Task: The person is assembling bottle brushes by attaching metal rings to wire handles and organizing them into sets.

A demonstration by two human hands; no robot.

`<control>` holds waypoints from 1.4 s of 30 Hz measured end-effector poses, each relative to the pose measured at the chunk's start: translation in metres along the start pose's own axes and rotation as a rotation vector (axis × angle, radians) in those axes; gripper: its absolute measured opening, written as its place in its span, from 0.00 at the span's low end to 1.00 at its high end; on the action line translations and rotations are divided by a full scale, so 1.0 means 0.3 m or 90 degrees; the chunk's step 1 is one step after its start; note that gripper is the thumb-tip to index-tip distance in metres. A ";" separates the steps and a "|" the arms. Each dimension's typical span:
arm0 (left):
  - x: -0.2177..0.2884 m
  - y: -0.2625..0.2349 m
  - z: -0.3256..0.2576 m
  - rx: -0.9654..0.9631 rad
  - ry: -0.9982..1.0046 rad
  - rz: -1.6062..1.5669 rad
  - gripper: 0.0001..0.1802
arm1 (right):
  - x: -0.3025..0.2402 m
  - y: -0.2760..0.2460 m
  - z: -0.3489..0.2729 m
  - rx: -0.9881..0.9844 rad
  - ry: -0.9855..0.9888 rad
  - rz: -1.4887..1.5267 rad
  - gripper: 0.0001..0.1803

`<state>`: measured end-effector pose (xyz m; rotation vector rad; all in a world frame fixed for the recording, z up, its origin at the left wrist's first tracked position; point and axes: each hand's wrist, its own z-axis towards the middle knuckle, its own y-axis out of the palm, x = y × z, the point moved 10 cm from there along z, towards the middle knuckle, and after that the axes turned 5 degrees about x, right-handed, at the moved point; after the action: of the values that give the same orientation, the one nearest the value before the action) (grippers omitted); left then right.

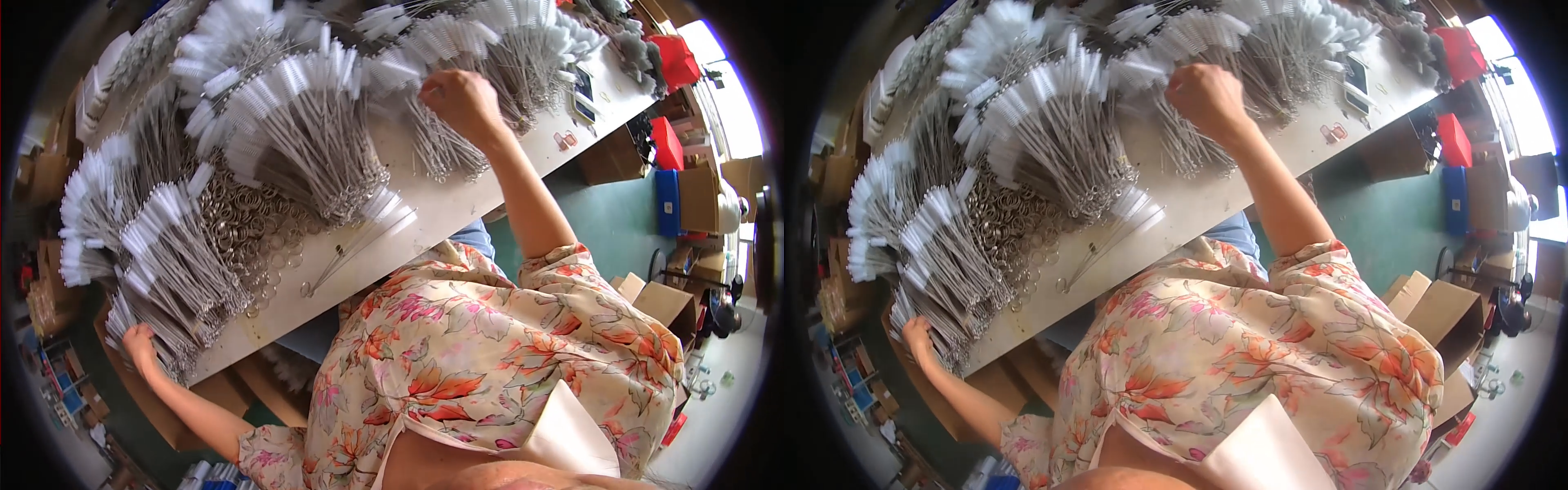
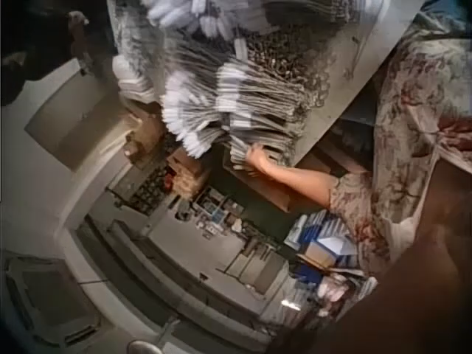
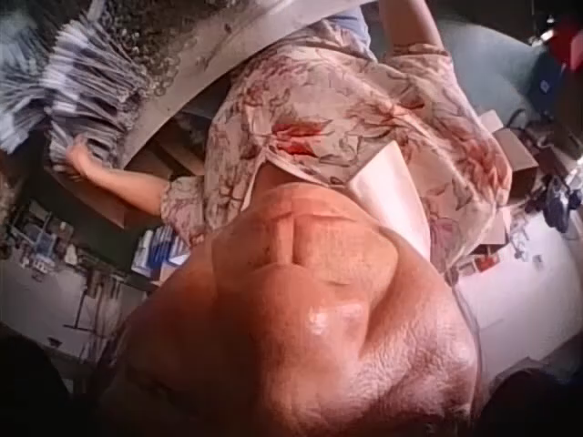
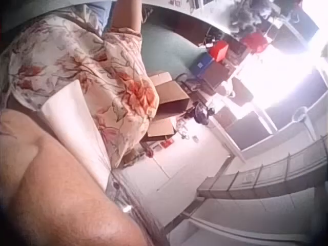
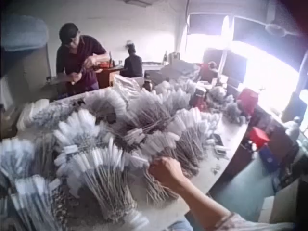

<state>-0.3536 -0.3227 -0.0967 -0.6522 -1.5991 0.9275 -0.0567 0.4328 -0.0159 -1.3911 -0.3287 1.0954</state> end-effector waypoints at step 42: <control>1.067 0.156 -0.834 -0.191 0.267 -0.673 0.15 | -0.425 -0.331 0.279 -0.099 -0.213 0.855 0.11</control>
<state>-0.1862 0.0188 0.0537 -0.1068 -1.4114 -0.2215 -0.1426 0.4053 0.1421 -1.5331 0.3947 2.4391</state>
